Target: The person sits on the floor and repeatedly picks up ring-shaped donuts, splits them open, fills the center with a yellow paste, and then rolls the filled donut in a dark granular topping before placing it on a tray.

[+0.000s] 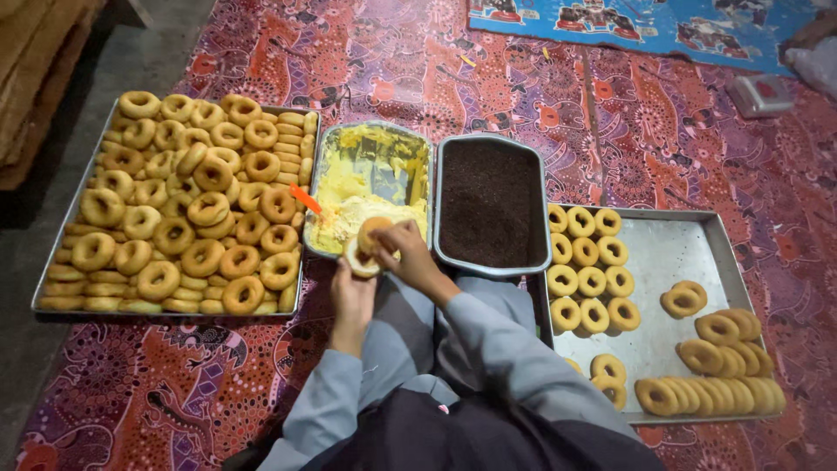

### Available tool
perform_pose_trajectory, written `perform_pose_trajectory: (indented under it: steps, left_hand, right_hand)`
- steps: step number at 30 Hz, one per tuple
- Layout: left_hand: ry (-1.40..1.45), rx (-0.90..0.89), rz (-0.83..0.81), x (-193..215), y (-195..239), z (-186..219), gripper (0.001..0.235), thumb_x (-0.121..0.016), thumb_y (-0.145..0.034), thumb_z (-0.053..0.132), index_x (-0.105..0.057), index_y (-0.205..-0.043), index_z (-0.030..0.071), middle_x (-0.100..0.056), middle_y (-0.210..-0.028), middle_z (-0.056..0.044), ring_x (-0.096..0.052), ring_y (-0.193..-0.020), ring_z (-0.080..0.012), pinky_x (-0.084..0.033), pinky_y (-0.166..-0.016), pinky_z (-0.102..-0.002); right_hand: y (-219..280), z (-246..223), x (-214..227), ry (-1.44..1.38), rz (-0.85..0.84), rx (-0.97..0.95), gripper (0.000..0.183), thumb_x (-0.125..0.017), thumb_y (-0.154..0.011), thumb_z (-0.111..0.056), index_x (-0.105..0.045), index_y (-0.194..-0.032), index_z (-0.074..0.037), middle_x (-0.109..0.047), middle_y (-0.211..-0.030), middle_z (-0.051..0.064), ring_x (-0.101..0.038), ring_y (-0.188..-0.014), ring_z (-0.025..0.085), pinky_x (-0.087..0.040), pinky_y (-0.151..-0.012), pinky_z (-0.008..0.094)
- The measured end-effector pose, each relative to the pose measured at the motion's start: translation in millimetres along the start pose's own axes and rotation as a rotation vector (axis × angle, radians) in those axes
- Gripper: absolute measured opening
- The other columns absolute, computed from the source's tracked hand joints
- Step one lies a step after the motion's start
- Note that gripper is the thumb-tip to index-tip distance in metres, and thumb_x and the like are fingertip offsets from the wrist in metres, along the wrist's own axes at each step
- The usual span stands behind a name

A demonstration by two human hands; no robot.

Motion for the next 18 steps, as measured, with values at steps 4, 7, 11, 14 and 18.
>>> perform_pose_trajectory:
  steps: [4,7,11,14,18]
  left_hand:
    - [0.031,-0.048,0.033,3.6,13.5,21.3,0.057,-0.041,-0.109,0.041,-0.048,-0.144,-0.003,-0.056,-0.141,-0.018,-0.054,-0.134,-0.0327,-0.042,-0.117,-0.053]
    - [0.026,-0.025,0.068,7.8,18.2,23.8,0.055,-0.042,-0.108,0.04,-0.048,-0.143,-0.003,-0.057,-0.142,-0.017,-0.054,-0.134,-0.0329,-0.042,-0.117,-0.053]
    - [0.024,0.002,0.095,12.3,12.0,16.4,0.053,-0.041,-0.109,0.039,-0.048,-0.143,-0.001,-0.056,-0.143,-0.017,-0.054,-0.134,-0.0326,-0.042,-0.116,-0.053]
    - [-0.024,0.076,0.129,16.4,6.6,2.0,0.052,-0.039,-0.109,0.039,-0.047,-0.146,0.003,-0.055,-0.143,-0.015,-0.052,-0.132,-0.0317,-0.04,-0.115,-0.052]
    - [0.008,0.143,0.019,4.3,-2.2,-18.5,0.053,-0.039,-0.111,0.038,-0.046,-0.147,0.0,-0.055,-0.146,-0.016,-0.052,-0.135,-0.032,-0.04,-0.116,-0.05]
  right_hand:
    - [-16.6,62.8,-24.1,0.016,0.069,-0.196,0.026,-0.077,-0.084,-0.013,-0.07,-0.108,-0.01,-0.069,-0.095,0.006,-0.056,-0.095,0.029,-0.049,-0.085,0.038]
    - [-18.7,78.1,-32.6,0.139,0.042,-0.134,0.024,-0.079,-0.076,-0.011,-0.072,-0.099,-0.011,-0.071,-0.094,0.007,-0.053,-0.09,0.03,-0.047,-0.083,0.04]
    - [-7.6,61.3,-26.0,0.051,0.018,-0.289,0.025,-0.079,-0.078,-0.009,-0.073,-0.102,-0.011,-0.071,-0.09,0.007,-0.056,-0.086,0.028,-0.048,-0.079,0.038]
    - [13.5,21.7,-12.7,-0.17,-0.016,-0.266,0.029,-0.079,-0.083,-0.007,-0.071,-0.11,-0.01,-0.067,-0.094,0.007,-0.061,-0.091,0.026,-0.052,-0.082,0.036]
    - [29.4,-4.9,19.0,-0.124,-0.108,-0.008,0.039,-0.082,-0.073,0.002,-0.071,-0.108,-0.008,-0.072,-0.098,0.007,-0.061,-0.103,0.029,-0.052,-0.09,0.04]
Point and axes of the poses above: each hand's wrist, its own y-axis away from the middle knuckle, its own x-axis out of the back of the hand, z = x × y, the point moved 6 cm from there along -y, towards the middle knuckle
